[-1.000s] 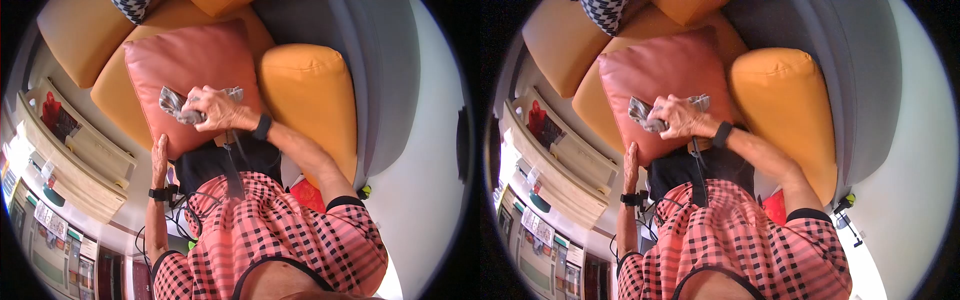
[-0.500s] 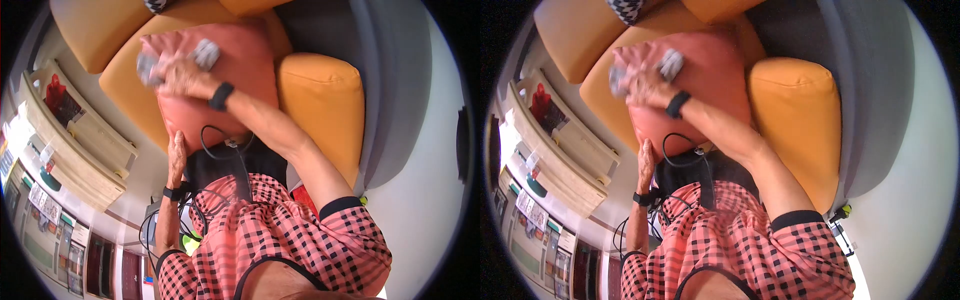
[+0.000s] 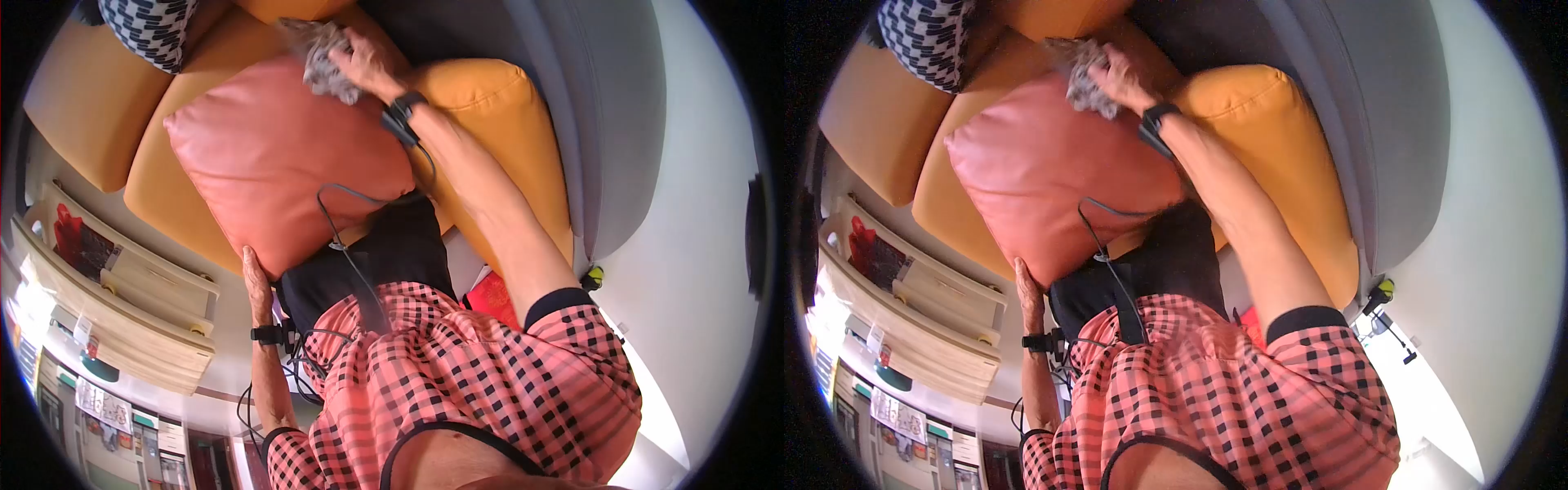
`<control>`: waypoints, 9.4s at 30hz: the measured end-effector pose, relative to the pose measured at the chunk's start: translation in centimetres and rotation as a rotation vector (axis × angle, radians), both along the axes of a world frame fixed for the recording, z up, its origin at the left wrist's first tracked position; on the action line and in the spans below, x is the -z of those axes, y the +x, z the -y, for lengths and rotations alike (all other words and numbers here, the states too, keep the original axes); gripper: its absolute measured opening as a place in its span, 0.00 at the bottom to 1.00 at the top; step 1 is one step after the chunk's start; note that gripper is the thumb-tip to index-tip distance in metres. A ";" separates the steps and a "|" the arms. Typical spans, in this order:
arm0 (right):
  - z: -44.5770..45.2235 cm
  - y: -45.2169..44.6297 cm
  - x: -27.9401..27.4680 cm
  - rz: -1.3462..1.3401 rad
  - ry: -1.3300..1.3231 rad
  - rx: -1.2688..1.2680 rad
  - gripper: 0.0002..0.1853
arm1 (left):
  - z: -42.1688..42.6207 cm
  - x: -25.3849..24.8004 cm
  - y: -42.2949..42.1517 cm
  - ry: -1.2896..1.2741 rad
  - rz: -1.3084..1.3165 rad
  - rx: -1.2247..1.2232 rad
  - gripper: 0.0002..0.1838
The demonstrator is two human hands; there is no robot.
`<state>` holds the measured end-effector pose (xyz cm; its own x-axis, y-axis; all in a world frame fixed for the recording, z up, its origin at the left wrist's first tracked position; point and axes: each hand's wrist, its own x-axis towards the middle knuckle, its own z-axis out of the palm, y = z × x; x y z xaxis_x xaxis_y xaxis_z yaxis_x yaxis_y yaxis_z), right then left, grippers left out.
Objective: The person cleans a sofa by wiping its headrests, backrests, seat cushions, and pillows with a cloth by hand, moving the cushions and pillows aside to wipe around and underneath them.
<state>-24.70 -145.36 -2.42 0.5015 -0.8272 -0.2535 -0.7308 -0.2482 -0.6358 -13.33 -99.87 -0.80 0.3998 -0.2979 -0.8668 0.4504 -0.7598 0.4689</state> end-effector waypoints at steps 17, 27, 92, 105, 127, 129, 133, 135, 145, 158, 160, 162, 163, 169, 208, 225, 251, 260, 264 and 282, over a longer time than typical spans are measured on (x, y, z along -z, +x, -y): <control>-23.0 -21.6 -4.6 -0.281 0.192 0.010 0.23 | -0.9 2.4 0.1 -0.100 -0.094 -0.174 0.42; -12.8 -7.4 -10.6 0.118 0.024 -0.104 0.22 | 1.0 -3.6 0.9 -0.148 0.120 0.069 0.36; -22.2 -19.6 -1.4 0.272 0.832 0.449 0.24 | 21.0 -21.5 11.2 -0.379 1.288 1.022 0.18; -15.7 -9.0 -1.3 0.330 0.341 0.229 0.24 | 17.6 -12.5 19.9 -0.116 0.791 0.838 0.39; -19.0 -11.6 5.1 0.246 0.457 0.279 0.13 | 16.0 -17.7 7.4 -0.249 0.739 0.701 0.24; -20.8 -12.9 5.0 0.264 0.454 0.247 0.14 | 14.8 -19.4 7.4 -0.264 0.737 0.624 0.25; -22.5 -13.8 1.8 0.359 0.326 0.220 0.15 | 13.0 -24.1 8.6 -0.161 0.967 0.483 0.30; -21.7 -13.5 0.2 0.341 0.403 0.181 0.15 | 10.4 -24.3 11.2 0.011 0.827 -0.002 0.33; -19.7 -14.0 -11.8 0.642 0.029 0.831 0.16 | 16.5 -24.5 12.9 -0.755 0.451 -0.349 0.32; 1.5 -16.3 -34.0 0.195 -0.814 0.343 0.16 | 30.2 -11.9 2.7 -1.003 -0.186 -0.244 0.34; 4.1 -16.3 -33.0 -0.022 -0.790 0.277 0.18 | 30.2 -12.0 2.2 -0.976 -0.238 -0.226 0.33; 4.5 -15.8 -32.5 -0.080 -0.887 0.231 0.19 | 29.6 -13.4 0.7 -0.954 -0.263 -0.288 0.33; 4.1 -15.3 -32.6 -0.066 -0.879 0.226 0.18 | 29.4 -13.6 0.4 -0.939 -0.278 -0.320 0.33; -8.7 -9.3 -29.7 0.123 -0.844 -0.095 0.14 | 29.2 -12.6 -2.2 -0.971 -0.152 -0.297 0.36; -0.4 8.7 -29.1 0.273 -0.448 -1.221 0.08 | 25.5 -5.2 -7.3 -0.903 0.427 -0.001 0.25; 10.5 -11.3 -36.9 -0.101 -0.872 -0.035 0.15 | 27.6 -12.3 -5.2 -0.866 -0.106 -0.282 0.40; -19.5 -18.7 -9.4 0.118 -0.289 0.245 0.21 | 27.8 -12.5 -3.4 -0.763 0.181 0.011 0.37; -19.3 -19.3 -8.8 0.148 -0.242 0.254 0.23 | 25.3 -10.7 -0.6 -0.750 1.418 0.499 0.45; -19.8 -19.0 -6.1 0.226 -0.136 0.370 0.24 | 26.0 -17.8 -3.0 -0.799 1.073 0.208 0.45; -18.4 -13.9 -7.1 0.104 -0.587 0.401 0.13 | 31.1 -27.1 -25.5 -2.073 -0.104 1.334 0.27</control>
